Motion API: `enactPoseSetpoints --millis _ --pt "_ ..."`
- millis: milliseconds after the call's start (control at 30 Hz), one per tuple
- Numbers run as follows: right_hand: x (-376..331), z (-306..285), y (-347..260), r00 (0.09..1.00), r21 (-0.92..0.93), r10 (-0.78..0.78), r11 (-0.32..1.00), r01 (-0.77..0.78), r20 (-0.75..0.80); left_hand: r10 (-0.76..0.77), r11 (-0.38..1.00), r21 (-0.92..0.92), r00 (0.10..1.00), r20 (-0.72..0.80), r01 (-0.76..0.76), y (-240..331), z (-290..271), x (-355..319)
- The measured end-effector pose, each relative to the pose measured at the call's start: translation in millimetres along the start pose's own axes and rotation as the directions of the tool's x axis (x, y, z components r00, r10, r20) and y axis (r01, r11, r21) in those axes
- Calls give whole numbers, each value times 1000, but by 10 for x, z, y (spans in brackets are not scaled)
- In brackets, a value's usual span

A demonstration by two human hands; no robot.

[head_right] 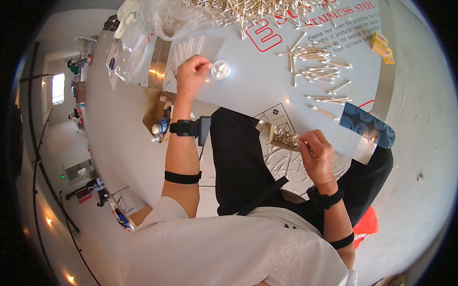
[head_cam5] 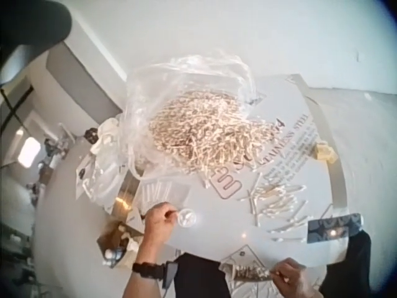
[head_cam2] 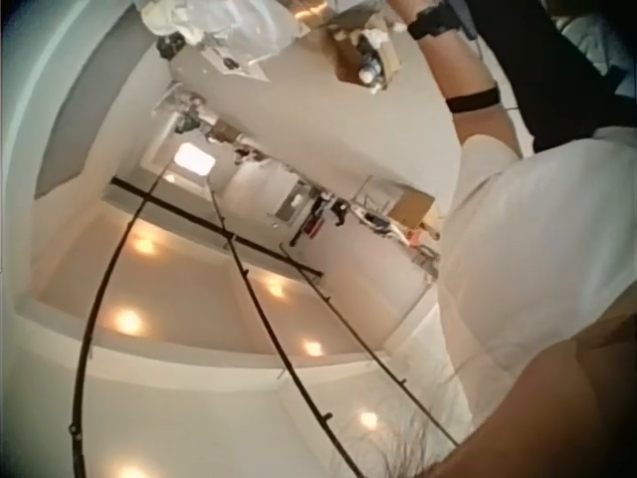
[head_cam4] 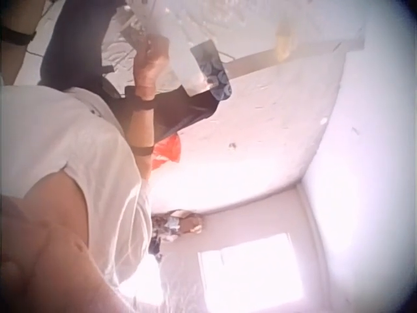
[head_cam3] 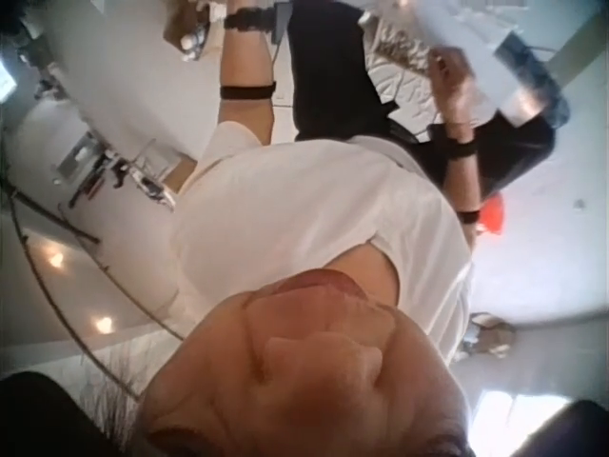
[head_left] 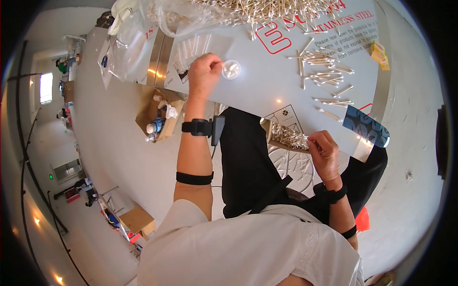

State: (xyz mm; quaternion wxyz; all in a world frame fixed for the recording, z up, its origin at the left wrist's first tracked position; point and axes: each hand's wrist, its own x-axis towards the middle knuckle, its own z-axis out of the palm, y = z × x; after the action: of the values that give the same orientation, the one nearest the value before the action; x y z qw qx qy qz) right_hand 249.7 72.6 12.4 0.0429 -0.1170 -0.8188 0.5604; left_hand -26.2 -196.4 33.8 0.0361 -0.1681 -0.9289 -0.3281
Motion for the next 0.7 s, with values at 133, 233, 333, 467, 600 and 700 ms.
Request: enactPoseSetpoints --millis 133,233,333,467,600,700 --pt "29 1 -15 1000 -38 8 999 -7 26 67 992 110 997 22 -69 87 200 -147" --pt "45 41 -34 999 -33 16 999 -15 35 243 955 194 966 -85 -223 52 319 -165" --pt "28 65 2 999 -98 -24 995 26 23 214 948 251 976 -48 -195 83 370 -179" --pt "0 67 28 999 -139 -31 990 33 17 134 984 120 991 -15 -131 66 297 -117" --pt "-1 63 49 998 -150 -57 987 58 12 -139 986 -106 986 -94 129 -103 138 123" --pt "4 57 50 998 -138 -45 989 49 35 -208 978 -20 959 -194 208 -381 169 402"
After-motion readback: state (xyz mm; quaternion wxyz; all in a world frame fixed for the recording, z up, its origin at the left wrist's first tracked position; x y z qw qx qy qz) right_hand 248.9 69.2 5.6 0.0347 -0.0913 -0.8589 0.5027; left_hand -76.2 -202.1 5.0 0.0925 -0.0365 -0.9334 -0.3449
